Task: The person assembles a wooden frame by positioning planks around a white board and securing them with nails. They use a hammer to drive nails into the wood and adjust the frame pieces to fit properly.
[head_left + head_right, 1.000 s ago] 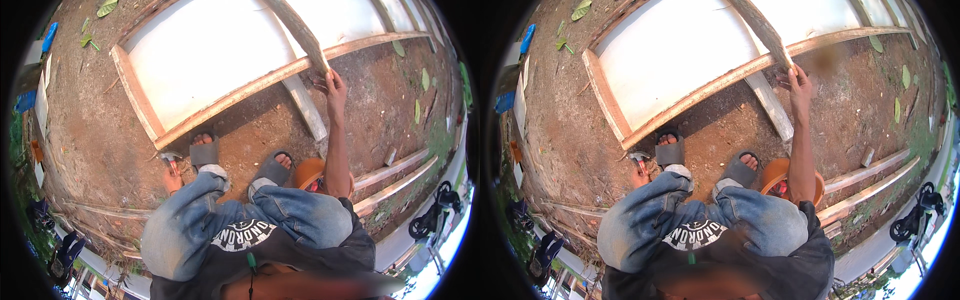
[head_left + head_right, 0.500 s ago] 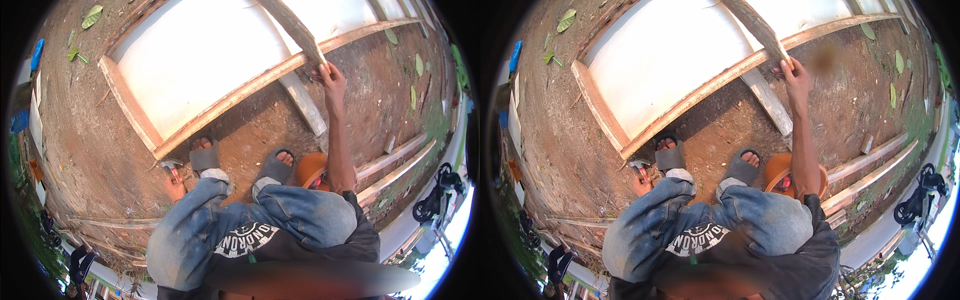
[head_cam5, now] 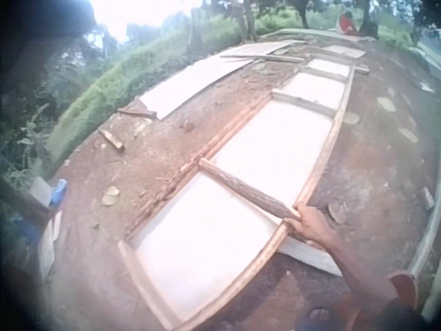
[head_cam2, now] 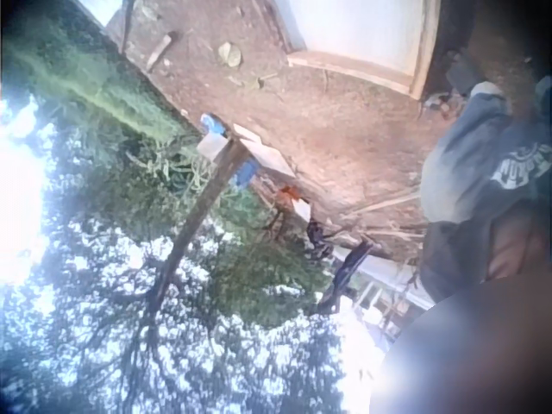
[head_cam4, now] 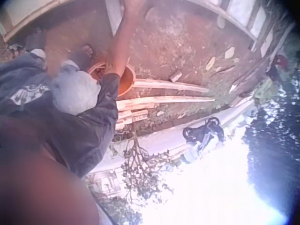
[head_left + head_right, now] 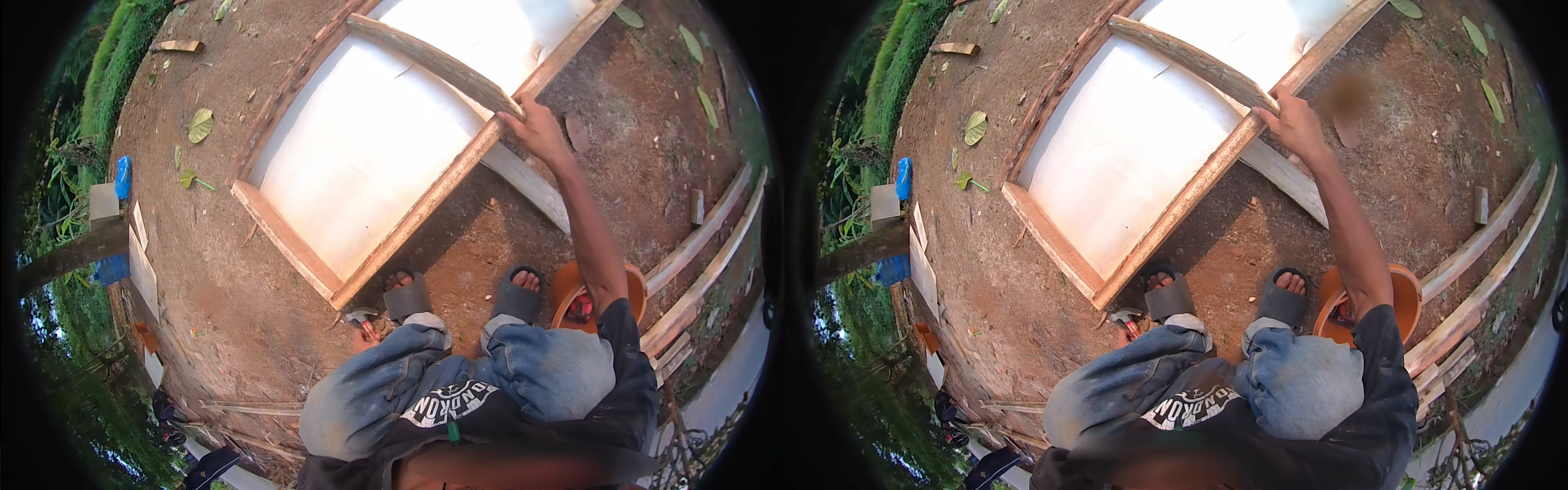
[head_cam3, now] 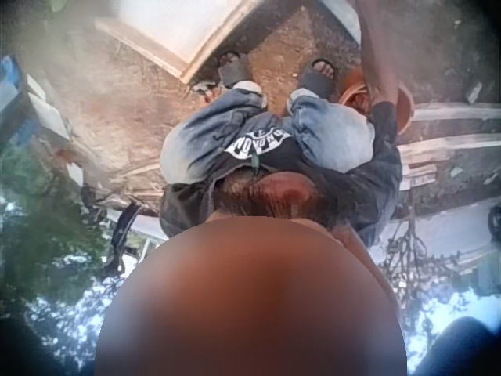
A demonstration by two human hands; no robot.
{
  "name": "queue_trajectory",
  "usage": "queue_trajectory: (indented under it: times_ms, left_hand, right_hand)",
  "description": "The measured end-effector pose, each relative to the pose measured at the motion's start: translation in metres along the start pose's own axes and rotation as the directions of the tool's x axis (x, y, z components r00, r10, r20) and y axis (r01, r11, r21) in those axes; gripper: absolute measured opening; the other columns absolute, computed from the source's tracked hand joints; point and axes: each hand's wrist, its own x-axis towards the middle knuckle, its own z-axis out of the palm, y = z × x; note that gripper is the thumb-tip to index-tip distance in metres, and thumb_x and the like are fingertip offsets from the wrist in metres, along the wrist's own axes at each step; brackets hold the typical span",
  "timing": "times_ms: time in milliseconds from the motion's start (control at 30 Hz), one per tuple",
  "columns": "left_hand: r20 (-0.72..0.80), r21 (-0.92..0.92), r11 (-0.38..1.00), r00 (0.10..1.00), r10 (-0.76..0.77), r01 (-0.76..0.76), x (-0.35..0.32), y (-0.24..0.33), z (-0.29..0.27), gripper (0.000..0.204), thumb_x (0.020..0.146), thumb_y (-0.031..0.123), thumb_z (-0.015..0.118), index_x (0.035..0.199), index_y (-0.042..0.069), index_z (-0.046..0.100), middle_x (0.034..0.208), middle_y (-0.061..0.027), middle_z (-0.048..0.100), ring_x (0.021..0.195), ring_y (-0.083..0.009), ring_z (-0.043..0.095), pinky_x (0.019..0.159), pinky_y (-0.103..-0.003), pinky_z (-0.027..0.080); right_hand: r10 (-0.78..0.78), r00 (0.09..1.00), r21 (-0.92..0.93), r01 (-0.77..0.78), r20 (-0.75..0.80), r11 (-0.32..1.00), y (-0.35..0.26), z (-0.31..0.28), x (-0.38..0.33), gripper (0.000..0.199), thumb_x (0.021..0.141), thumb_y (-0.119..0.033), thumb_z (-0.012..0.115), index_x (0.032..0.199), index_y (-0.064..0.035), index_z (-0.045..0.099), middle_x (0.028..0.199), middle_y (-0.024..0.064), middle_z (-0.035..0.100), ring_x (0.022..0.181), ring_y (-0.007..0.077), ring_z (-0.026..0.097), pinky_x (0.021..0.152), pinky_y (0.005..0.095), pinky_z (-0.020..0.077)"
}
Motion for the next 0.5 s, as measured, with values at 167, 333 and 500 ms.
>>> queue_trajectory:
  times_ms: [167, 333, 500]
  left_hand:
    - [0.016, 0.011, 1.000, 1.000, -0.007, 0.006, 0.003, -0.002, -0.010, 0.025, 0.074, 0.003, 0.079, 0.088, 0.003, 0.057, 0.078, -0.0111, 0.062, 0.073, -0.0245, 0.060, 0.069, -0.039, 0.048]
    - [0.023, 0.001, 1.000, 1.000, -0.002, 0.002, 0.004, 0.001, -0.004, 0.025, 0.075, 0.003, 0.079, 0.089, 0.003, 0.057, 0.079, -0.0109, 0.062, 0.073, -0.0241, 0.060, 0.069, -0.039, 0.048]
    - [0.020, -0.006, 1.000, 1.000, -0.012, 0.012, 0.001, -0.003, -0.003, 0.026, 0.075, 0.002, 0.078, 0.090, 0.003, 0.057, 0.079, -0.0106, 0.061, 0.073, -0.0238, 0.060, 0.069, -0.039, 0.048]
  right_hand:
    - [-0.002, 0.998, -0.070, 0.006, 0.057, 0.998, 0.001, -0.001, 0.003, 0.054, 0.095, -0.043, 0.069, 0.126, 0.0001, 0.058, 0.105, 0.0265, 0.072, 0.101, 0.0396, 0.071, 0.086, 0.0496, 0.0546]
    - [-0.033, 0.999, -0.131, 0.037, 0.030, 0.991, -0.003, 0.004, 0.007, 0.056, 0.095, -0.044, 0.069, 0.131, -0.0021, 0.059, 0.100, 0.0258, 0.073, 0.095, 0.0382, 0.072, 0.082, 0.0494, 0.0554]
    - [-0.097, 0.995, 0.027, 0.098, -0.033, 0.995, 0.008, 0.010, 0.004, 0.058, 0.092, -0.045, 0.073, 0.132, -0.0036, 0.064, 0.077, 0.0219, 0.071, 0.074, 0.0329, 0.073, 0.071, 0.0462, 0.0546]
